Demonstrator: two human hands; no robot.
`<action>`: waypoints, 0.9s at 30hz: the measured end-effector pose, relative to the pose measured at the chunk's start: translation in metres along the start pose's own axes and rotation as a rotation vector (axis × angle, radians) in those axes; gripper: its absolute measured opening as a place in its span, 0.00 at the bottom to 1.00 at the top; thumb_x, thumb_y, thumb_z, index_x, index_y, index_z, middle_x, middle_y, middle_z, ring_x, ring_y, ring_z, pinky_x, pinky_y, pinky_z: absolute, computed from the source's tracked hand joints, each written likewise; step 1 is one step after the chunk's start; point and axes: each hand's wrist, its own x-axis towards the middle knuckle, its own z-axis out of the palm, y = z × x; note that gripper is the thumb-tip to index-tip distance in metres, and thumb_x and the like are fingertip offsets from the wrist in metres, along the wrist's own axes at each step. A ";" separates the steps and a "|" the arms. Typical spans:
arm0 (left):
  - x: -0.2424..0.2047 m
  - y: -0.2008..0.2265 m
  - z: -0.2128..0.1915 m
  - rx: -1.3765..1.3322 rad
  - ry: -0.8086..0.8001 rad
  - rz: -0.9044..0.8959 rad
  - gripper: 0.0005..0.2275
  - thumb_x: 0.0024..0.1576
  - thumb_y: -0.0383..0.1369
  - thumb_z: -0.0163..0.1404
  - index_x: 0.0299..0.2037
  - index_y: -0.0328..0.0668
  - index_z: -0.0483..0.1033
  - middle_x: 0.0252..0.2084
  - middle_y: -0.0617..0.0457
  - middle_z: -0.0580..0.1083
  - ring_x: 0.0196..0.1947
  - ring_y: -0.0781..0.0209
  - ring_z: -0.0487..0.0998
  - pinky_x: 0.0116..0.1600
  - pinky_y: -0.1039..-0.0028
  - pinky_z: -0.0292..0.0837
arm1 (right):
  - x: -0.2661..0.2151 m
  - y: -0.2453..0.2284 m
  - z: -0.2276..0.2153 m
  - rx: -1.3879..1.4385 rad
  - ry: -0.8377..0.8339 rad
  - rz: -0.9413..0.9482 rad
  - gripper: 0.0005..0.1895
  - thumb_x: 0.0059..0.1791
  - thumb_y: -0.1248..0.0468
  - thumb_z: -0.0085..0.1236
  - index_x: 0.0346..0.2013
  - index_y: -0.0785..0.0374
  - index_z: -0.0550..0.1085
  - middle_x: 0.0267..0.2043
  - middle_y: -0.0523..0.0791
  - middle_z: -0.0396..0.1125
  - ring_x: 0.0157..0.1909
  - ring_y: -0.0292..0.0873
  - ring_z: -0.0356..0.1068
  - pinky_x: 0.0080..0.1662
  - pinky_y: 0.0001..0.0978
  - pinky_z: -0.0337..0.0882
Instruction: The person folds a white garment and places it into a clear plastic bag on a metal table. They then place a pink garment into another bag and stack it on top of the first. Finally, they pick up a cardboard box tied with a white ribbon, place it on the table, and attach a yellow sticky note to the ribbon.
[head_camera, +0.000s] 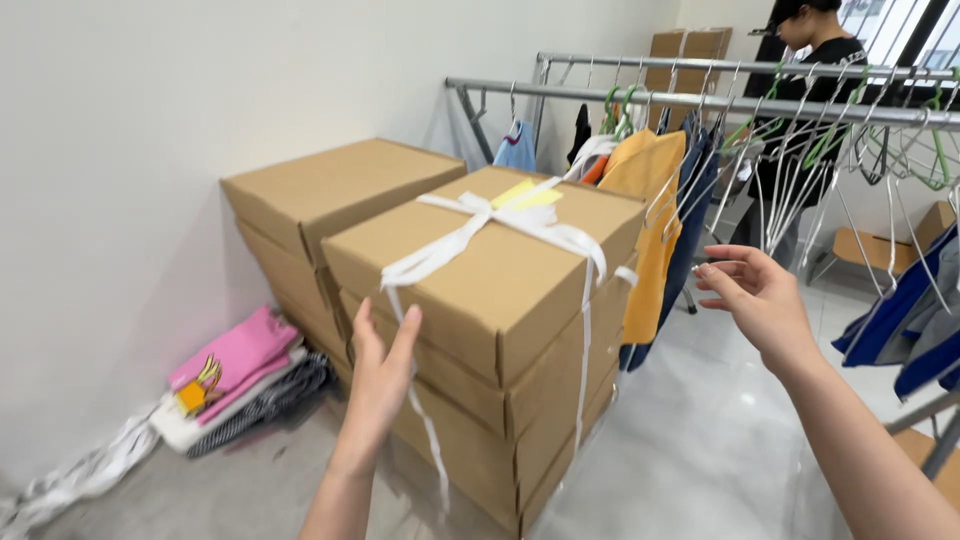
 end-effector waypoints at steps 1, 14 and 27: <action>0.006 0.003 0.003 -0.001 0.001 0.013 0.44 0.55 0.58 0.44 0.79 0.52 0.40 0.82 0.52 0.44 0.82 0.60 0.43 0.79 0.62 0.42 | 0.019 0.005 0.006 0.006 0.006 -0.009 0.15 0.55 0.67 0.56 0.57 0.65 0.73 0.43 0.50 0.71 0.47 0.45 0.73 0.48 0.38 0.78; 0.042 -0.045 0.064 -0.163 0.111 -0.130 0.39 0.56 0.57 0.38 0.79 0.62 0.42 0.83 0.64 0.45 0.83 0.71 0.41 0.81 0.66 0.36 | 0.205 0.113 0.081 0.098 -0.172 0.405 0.36 0.53 0.29 0.32 0.61 0.48 0.68 0.57 0.46 0.67 0.60 0.44 0.64 0.60 0.43 0.56; -0.023 0.045 0.128 -0.669 0.571 -0.028 0.34 0.47 0.33 0.43 0.70 0.51 0.69 0.62 0.60 0.74 0.54 0.67 0.72 0.51 0.79 0.62 | 0.222 0.077 0.073 0.057 -0.489 0.320 0.19 0.56 0.44 0.43 0.58 0.44 0.65 0.54 0.38 0.54 0.42 0.48 0.60 0.43 0.39 0.61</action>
